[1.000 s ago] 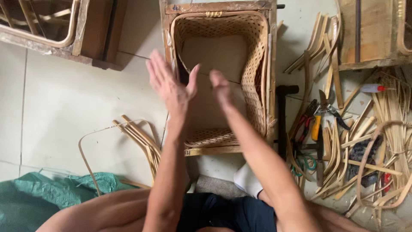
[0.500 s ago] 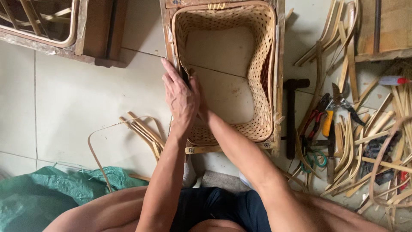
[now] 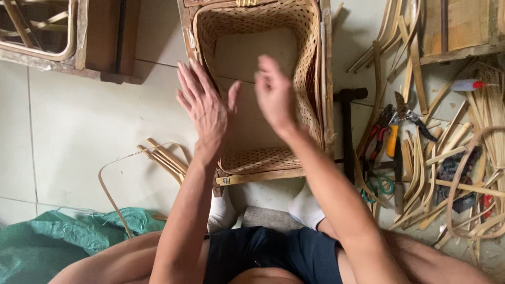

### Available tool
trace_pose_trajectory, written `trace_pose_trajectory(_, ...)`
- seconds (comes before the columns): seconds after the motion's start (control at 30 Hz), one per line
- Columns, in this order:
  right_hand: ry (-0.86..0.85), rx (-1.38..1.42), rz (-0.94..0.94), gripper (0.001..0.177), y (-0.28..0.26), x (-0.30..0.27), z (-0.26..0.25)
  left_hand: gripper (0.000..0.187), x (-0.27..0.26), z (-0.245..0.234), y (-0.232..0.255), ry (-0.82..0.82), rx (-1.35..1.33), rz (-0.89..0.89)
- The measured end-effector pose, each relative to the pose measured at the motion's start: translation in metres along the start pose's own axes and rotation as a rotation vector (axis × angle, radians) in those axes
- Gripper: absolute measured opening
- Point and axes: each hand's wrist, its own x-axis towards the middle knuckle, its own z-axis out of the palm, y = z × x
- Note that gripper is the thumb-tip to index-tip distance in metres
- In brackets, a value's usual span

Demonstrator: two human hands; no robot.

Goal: The person weaves a rectangular basket using thin wooden strips. They place a pre-woven basket body into a wooden mold, adjust its shape, trim excess material with scissors, and insert additional strips to reinforce the rim.

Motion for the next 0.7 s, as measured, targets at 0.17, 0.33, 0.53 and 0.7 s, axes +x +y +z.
trace_pose_trajectory(0.17, 0.116, -0.573, -0.052, 0.033, -0.041, -0.019, -0.086, 0.11, 0.024, 0.013, -0.002, -0.021, 0.031, -0.025)
trace_pose_trajectory(0.33, -0.013, -0.819, 0.045, 0.034, -0.03, -0.01, -0.091, 0.098, 0.018, 0.018, -0.005, -0.007, 0.024, -0.011)
trace_pose_trajectory(0.53, -0.067, -0.946, -0.058, 0.021, 0.039, -0.001, -0.074, 0.086, 0.022, 0.031, -0.009, -0.059, 0.159, -0.04)
trace_pose_trajectory(0.7, -0.082, -0.87, 0.012, 0.011, 0.049, 0.014, -0.073, 0.082, 0.035, 0.04, -0.009, -0.164, 0.122, -0.112)
